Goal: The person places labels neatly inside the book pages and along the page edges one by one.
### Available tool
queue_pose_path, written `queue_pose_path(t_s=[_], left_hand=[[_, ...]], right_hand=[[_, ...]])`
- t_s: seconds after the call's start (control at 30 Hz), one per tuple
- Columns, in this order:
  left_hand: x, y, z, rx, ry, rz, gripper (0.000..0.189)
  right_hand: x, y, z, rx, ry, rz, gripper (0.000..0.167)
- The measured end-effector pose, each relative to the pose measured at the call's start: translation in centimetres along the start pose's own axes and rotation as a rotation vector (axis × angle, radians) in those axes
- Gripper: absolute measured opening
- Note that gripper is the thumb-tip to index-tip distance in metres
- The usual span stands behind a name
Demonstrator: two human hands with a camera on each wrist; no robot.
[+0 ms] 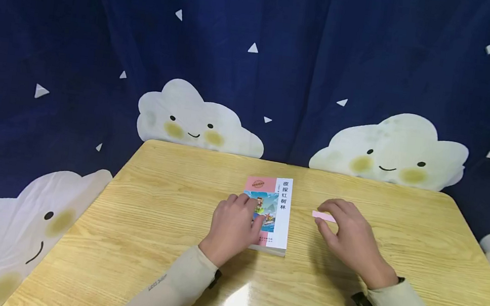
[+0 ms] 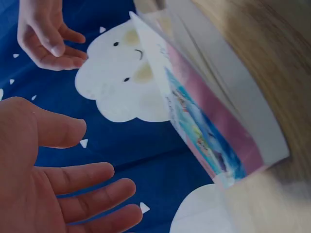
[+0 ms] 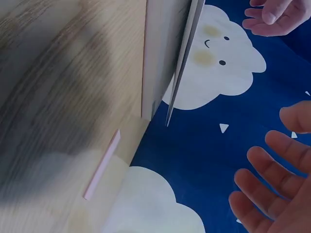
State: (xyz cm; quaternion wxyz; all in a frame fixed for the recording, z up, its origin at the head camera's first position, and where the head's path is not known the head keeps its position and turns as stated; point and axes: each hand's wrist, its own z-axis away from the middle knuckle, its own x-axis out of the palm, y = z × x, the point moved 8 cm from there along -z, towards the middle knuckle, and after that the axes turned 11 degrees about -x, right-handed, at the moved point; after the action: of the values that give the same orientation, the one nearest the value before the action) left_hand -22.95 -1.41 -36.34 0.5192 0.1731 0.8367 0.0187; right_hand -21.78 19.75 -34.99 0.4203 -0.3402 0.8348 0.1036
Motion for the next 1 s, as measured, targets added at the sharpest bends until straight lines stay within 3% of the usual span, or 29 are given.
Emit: queue_pose_path(t_s=[0.17,0.4,0.67,0.8,1.0], left_hand=[[0.8,0.0,-0.3,-0.018,-0.008,-0.033,0.029],[2.4,1.6,-0.4,0.058,-0.012,-0.101,0.025],[3.3,2.6,-0.5,0.068,-0.016,-0.135,0.026],[4.0,2.8,-0.5,0.061,-0.047,-0.151,0.027],[5.4,3.4,-0.2,0.047,-0.15,-0.175,0.033]], right_hand=[[0.7,0.0,-0.1,0.0,-0.037,-0.019,0.016],[1.3,0.5,0.1,0.019,-0.083,-0.032,0.016],[1.9,1.0,0.4,0.062,-0.118,-0.066,0.018],[2.2,1.1,0.5,0.071,-0.133,-0.082,0.017],[2.7,1.1,1.0,0.095,-0.168,-0.103,0.017]])
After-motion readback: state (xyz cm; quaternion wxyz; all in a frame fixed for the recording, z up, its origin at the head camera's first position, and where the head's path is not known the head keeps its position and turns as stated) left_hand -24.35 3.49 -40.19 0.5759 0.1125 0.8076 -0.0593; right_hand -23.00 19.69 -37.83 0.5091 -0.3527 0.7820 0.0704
